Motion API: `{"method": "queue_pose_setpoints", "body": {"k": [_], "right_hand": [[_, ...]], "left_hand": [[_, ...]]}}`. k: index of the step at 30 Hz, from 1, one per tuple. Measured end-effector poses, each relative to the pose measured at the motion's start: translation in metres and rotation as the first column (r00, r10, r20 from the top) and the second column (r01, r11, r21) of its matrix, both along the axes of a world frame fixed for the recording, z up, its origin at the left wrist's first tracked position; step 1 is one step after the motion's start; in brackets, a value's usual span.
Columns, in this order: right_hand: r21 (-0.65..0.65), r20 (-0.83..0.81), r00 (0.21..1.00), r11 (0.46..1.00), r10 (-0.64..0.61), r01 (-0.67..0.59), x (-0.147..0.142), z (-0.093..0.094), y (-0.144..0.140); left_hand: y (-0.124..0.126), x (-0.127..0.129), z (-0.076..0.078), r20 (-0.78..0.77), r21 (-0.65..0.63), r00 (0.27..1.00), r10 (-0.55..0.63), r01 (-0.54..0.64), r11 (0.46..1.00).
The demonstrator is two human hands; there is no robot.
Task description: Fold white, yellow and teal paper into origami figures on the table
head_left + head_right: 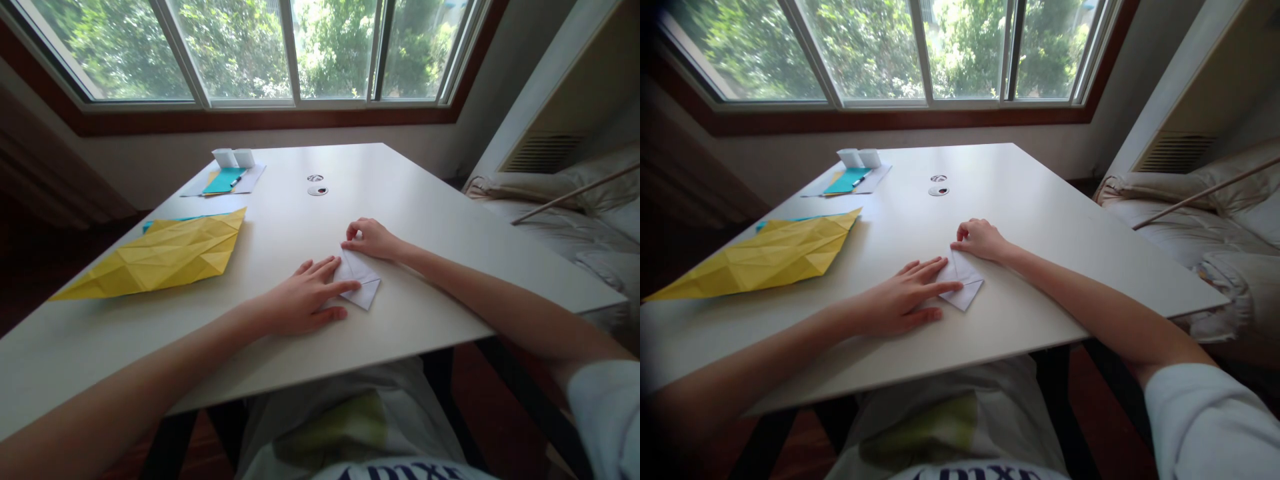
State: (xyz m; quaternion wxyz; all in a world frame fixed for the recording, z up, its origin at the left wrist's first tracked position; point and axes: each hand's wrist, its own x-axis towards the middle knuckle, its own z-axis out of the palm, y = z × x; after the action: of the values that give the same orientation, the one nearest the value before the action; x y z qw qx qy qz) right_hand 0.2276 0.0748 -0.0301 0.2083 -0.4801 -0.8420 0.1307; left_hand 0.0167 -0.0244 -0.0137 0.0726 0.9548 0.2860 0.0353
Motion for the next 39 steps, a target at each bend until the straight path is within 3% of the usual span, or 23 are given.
{"method": "queue_pose_setpoints", "body": {"k": [15,24,27,30,34,39], "right_hand": [[-0.006,-0.061,0.998,1.0,-0.029,0.029,-0.002,0.001,-0.003],[0.04,0.009,0.998,0.997,-0.066,0.065,-0.006,0.002,-0.002],[0.149,0.086,0.996,0.989,0.007,-0.02,0.001,0.005,0.001],[0.241,0.168,0.974,0.952,0.152,-0.19,0.012,0.011,-0.001],[0.278,0.213,0.923,0.885,0.321,-0.372,0.022,0.015,-0.01],[0.247,0.277,0.886,0.863,0.373,-0.441,0.022,0.009,-0.014]], "left_hand": [[0.0,0.001,0.0,-0.045,0.016,0.999,0.007,-0.006,1.0],[-0.001,0.002,0.0,-0.061,0.051,0.998,0.013,-0.01,0.999],[-0.001,0.003,0.0,-0.069,0.071,0.997,0.034,-0.029,0.997],[-0.002,0.003,0.0,-0.067,0.085,0.997,0.039,-0.033,0.996],[-0.003,0.002,0.001,-0.063,0.087,0.997,0.044,-0.039,0.995],[-0.004,0.002,0.003,-0.074,0.079,0.996,0.044,-0.038,0.996]]}}
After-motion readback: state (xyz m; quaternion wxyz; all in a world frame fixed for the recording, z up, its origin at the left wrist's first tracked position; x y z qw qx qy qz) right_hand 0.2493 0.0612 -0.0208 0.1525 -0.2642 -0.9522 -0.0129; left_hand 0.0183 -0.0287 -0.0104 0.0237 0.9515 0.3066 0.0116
